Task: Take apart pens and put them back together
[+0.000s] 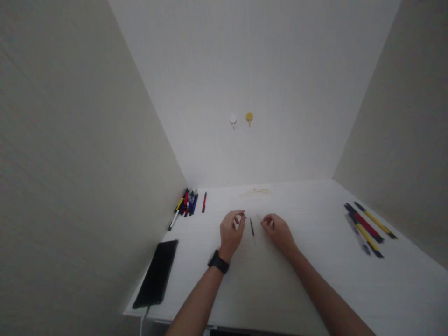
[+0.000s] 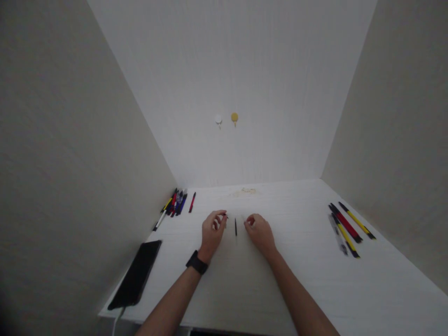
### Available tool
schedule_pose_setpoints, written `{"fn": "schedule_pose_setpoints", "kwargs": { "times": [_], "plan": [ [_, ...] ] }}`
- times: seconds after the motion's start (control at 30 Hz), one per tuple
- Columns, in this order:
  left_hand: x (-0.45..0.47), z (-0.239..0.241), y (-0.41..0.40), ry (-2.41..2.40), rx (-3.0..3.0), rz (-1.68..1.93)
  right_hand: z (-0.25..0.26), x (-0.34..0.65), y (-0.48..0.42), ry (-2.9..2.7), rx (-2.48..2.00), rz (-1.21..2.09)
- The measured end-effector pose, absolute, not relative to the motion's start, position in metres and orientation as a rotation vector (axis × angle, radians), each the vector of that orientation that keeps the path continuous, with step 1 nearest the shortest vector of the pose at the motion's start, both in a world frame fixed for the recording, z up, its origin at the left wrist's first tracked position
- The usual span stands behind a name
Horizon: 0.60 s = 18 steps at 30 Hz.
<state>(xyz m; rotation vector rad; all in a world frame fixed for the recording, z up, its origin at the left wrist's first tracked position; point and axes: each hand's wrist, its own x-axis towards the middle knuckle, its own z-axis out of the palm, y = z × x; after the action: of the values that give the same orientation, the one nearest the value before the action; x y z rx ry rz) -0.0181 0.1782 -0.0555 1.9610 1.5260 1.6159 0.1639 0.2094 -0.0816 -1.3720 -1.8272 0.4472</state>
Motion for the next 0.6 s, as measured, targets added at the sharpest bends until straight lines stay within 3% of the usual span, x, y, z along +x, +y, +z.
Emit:
{"fn": "schedule_pose_setpoints", "kwargs": {
  "times": [0.2, 0.6],
  "plan": [
    [-0.0174, -0.0568, 0.1789, 1.503, 1.944, 1.620, -0.0771, 0.1614, 0.2115, -1.679, -1.086, 0.771],
    [-0.0172, -0.0569, 0.1795, 1.534, 1.917, 1.616, -0.0762, 0.1621, 0.2100, -1.828, -1.019, 0.851]
  ]
}}
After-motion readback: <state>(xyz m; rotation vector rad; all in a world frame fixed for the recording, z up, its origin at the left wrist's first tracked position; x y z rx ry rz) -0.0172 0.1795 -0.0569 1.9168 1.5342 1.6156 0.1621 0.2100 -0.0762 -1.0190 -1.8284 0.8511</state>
